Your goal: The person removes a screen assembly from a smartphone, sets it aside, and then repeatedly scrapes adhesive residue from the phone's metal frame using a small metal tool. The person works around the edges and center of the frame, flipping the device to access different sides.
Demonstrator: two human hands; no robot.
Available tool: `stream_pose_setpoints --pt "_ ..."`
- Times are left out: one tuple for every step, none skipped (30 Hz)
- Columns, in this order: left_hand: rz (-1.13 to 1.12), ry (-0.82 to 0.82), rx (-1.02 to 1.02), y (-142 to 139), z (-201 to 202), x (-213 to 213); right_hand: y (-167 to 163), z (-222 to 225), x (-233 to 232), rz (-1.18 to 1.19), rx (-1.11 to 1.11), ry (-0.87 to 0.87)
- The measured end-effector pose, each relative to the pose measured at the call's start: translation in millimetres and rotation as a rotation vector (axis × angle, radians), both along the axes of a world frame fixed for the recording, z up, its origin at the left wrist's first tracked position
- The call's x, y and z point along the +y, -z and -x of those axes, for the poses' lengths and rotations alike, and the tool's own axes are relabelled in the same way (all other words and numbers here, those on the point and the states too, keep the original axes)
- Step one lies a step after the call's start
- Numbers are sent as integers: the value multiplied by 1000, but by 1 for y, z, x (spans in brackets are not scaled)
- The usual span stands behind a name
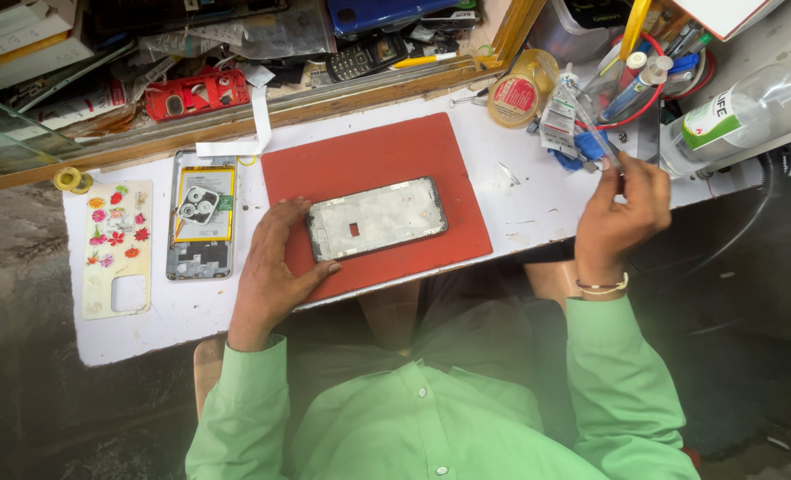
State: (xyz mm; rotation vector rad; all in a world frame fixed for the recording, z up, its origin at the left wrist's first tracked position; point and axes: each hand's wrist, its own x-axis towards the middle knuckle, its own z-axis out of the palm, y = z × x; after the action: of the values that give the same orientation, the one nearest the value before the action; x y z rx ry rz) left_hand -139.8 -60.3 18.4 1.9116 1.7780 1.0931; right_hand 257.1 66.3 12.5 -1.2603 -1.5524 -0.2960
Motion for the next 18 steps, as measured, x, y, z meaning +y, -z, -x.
stream_pose_setpoints --pt "2 2 0 0 0 0 -1 -1 0 59 170 -23" --pt "3 3 0 0 0 0 -1 -3 1 121 339 -51" --pt "4 1 -1 0 0 0 -1 -5 2 185 506 -82" --pt "3 -2 -1 0 0 0 1 -7 3 230 683 -168" --pt "4 -4 -3 0 0 0 4 -10 4 277 859 -252" --pt "5 -4 -4 1 0 0 7 -14 5 322 1035 -337" --pt "1 -1 3 1 1 0 11 -17 7 413 1190 -417" --pt "-3 1 10 1 1 0 15 -21 9 505 1345 -497" --pt "-7 2 17 1 1 0 20 -23 11 599 1498 -578" --pt "-6 3 11 1 1 0 25 -25 12 632 1556 -594" --pt "-5 3 5 2 1 0 30 -26 14 667 1613 -610" --pt "-3 1 -2 2 1 0 36 -27 15 704 1670 -626" --pt "-7 0 -3 2 1 0 40 -29 18 712 1700 -623" --pt "-10 1 -5 2 1 0 43 -31 21 720 1730 -618" --pt "-11 4 -7 2 1 0 46 -33 24 726 1761 -610" --pt "-11 4 -1 1 1 0 48 -35 27 718 1791 -573" --pt "-14 5 6 1 1 0 49 -37 29 708 1821 -537" --pt "-17 3 14 1 0 0 50 -39 32 699 1850 -504"
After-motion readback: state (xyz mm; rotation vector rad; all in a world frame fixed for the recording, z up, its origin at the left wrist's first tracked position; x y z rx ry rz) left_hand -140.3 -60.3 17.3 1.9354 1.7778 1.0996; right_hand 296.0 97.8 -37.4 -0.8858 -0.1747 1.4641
